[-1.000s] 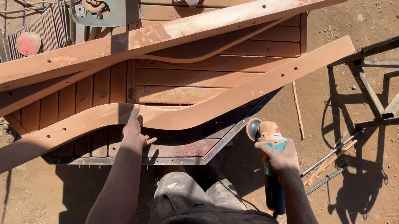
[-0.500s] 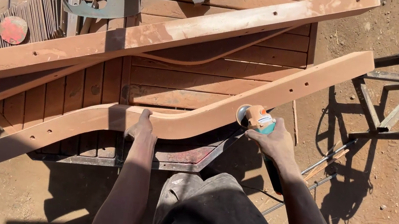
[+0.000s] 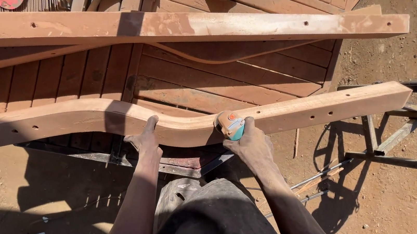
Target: Sanding the edges and surfaces of curved wooden planks using an angle grinder with a sanding disc.
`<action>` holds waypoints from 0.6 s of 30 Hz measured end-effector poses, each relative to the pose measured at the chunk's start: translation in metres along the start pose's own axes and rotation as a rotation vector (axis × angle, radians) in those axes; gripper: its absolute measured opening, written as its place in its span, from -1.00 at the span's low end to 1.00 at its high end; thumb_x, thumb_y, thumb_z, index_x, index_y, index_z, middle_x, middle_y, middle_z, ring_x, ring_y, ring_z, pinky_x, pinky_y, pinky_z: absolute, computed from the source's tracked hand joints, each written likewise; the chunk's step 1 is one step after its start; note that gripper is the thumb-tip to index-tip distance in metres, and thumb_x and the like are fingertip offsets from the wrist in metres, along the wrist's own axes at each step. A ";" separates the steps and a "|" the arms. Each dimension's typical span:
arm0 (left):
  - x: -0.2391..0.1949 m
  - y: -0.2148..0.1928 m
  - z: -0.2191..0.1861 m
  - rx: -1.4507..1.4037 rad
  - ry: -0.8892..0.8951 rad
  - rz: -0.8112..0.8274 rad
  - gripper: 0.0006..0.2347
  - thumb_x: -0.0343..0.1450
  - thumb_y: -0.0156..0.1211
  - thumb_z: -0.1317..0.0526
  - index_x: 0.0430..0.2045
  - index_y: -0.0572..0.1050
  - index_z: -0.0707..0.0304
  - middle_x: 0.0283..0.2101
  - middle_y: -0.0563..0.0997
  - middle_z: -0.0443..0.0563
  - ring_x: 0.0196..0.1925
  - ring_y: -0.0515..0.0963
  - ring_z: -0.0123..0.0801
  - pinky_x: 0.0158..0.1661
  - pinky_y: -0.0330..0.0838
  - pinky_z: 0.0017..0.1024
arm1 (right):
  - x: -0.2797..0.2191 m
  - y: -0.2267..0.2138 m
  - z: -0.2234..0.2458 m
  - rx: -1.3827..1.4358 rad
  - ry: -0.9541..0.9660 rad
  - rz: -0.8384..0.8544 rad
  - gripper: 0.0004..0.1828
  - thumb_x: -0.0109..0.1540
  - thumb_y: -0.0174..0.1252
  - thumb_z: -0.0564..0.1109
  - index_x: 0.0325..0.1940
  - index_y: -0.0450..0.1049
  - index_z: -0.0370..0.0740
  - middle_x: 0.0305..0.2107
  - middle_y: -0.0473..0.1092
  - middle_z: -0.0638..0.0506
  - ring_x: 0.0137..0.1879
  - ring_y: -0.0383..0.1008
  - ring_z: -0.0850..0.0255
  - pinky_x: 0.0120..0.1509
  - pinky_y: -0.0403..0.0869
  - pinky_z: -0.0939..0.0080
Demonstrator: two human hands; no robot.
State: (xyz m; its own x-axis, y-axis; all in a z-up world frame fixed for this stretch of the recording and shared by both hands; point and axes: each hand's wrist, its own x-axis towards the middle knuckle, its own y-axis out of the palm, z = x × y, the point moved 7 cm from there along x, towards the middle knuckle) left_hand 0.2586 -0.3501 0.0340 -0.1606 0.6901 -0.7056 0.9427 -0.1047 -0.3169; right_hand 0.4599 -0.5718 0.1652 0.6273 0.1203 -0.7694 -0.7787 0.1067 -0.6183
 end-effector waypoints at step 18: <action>-0.015 -0.011 -0.017 0.415 -0.204 -0.020 0.15 0.26 0.46 -0.18 0.49 -0.44 0.14 -0.04 0.31 -0.02 -0.50 0.03 -0.45 -0.60 -0.01 -0.50 | 0.037 -0.181 -0.213 0.088 0.302 -0.351 -0.22 0.10 0.35 0.33 0.13 0.14 -0.09 -0.13 0.49 -0.10 0.02 0.50 -0.09 0.17 0.40 -0.14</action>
State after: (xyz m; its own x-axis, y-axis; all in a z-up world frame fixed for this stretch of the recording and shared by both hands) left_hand 0.2553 -0.3471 0.0590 -0.2714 0.5445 -0.7937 0.7484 -0.3991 -0.5297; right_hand 0.6223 -0.7968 0.2149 0.8120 -0.2290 -0.5368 -0.5084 0.1740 -0.8433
